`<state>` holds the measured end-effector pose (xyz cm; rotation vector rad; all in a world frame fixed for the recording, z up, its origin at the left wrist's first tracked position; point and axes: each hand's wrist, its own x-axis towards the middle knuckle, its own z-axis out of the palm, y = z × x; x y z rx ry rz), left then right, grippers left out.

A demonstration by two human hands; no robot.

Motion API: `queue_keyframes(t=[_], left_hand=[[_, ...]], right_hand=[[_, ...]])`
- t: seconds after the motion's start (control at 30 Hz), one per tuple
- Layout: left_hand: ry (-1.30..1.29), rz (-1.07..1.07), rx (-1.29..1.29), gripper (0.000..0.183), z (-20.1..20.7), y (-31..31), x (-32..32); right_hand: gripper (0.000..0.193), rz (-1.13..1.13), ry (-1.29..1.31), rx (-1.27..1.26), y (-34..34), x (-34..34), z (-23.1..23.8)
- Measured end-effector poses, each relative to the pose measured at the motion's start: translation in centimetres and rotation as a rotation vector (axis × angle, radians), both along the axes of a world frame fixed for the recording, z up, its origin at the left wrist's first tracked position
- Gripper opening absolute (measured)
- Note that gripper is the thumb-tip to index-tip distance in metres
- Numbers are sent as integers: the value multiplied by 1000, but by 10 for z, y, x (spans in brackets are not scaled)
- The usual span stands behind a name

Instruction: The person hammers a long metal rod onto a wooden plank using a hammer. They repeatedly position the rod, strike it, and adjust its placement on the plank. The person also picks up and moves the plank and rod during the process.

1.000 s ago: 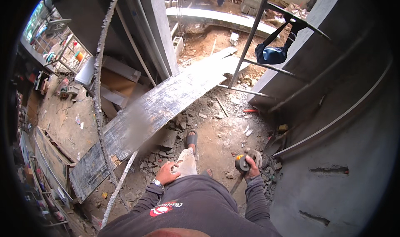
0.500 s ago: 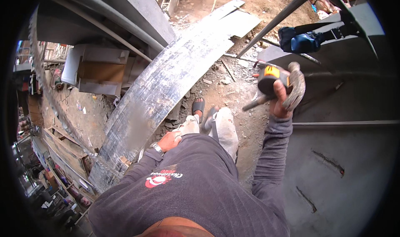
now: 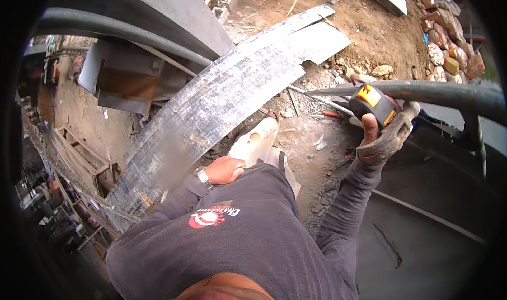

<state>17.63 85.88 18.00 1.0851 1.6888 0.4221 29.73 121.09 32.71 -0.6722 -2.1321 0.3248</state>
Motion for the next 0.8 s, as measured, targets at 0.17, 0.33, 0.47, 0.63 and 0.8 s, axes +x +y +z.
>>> queue_keyframes(t=[0.17,0.33,0.47,0.63,0.8], left_hand=[[41,-53,35,19,34,57,-10],[-8,119,220,16,88,90,-50],[133,199,450,10,136,111,-79],[232,290,563,12,154,140,-106],[295,302,464,12,103,158,-130]], right_hand=[[79,180,-218,43,-4,-2,20],[77,229,76,-458,-12,-11,18],[59,261,-52,-370,-6,-6,24],[58,310,-165,-243,8,-2,22],[50,233,313,-862,9,-18,-28]])
